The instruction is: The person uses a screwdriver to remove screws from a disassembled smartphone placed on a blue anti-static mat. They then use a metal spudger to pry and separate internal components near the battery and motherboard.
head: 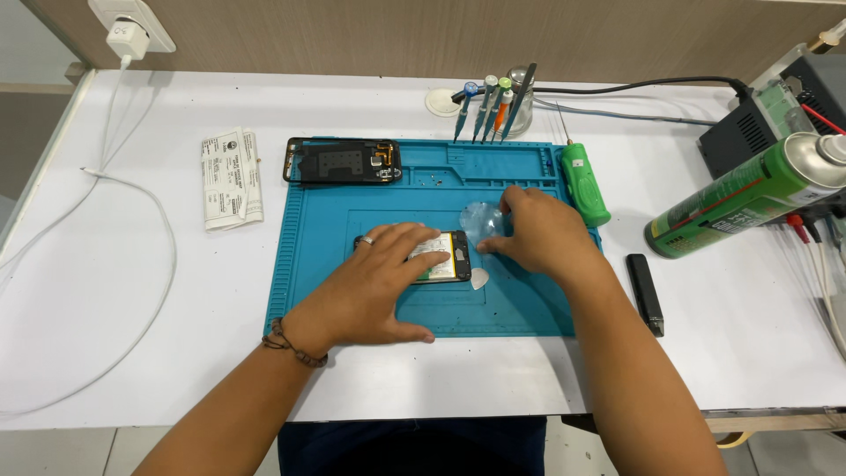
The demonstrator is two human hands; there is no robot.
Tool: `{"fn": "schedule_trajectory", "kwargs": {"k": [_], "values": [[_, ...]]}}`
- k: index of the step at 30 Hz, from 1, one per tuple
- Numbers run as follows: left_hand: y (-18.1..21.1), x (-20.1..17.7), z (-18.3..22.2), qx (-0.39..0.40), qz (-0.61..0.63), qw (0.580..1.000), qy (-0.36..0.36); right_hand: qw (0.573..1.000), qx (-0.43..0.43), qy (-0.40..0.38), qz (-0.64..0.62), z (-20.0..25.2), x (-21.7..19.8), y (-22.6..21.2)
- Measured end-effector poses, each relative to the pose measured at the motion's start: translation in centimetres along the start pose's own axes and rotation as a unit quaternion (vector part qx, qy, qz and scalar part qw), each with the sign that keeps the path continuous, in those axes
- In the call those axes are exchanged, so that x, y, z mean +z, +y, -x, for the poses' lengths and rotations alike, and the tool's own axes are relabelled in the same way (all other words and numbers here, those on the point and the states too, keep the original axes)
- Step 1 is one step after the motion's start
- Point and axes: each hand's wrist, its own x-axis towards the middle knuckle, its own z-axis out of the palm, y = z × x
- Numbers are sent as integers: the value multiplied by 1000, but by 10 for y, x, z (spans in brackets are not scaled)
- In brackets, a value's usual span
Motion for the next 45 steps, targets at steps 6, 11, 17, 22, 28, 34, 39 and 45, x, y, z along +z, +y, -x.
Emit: {"fn": "schedule_trajectory", "kwargs": {"k": [6,11,17,22,28,34,39,45], "values": [[18,-3,5,36,1,999,-27,988,-87,117,-58,14,-3,8],[10,13,1,108,-35,991,68,945,-203,255,26,65,-4,-11],[-2,18,-1,179,-2,966,185,896,-401,190,0,134,68,-23],[0,21,-2,189,26,962,193,882,-357,288,106,117,124,-18],[0,20,3,186,45,964,182,888,-272,322,183,103,130,-31],[-15,11,7,129,85,984,87,906,-295,284,108,118,120,-30],[-43,-8,10,-121,-19,992,-25,911,-323,253,28,131,111,-26],[-53,1,4,-67,-21,997,6,902,-306,230,-199,124,38,-14]]}}
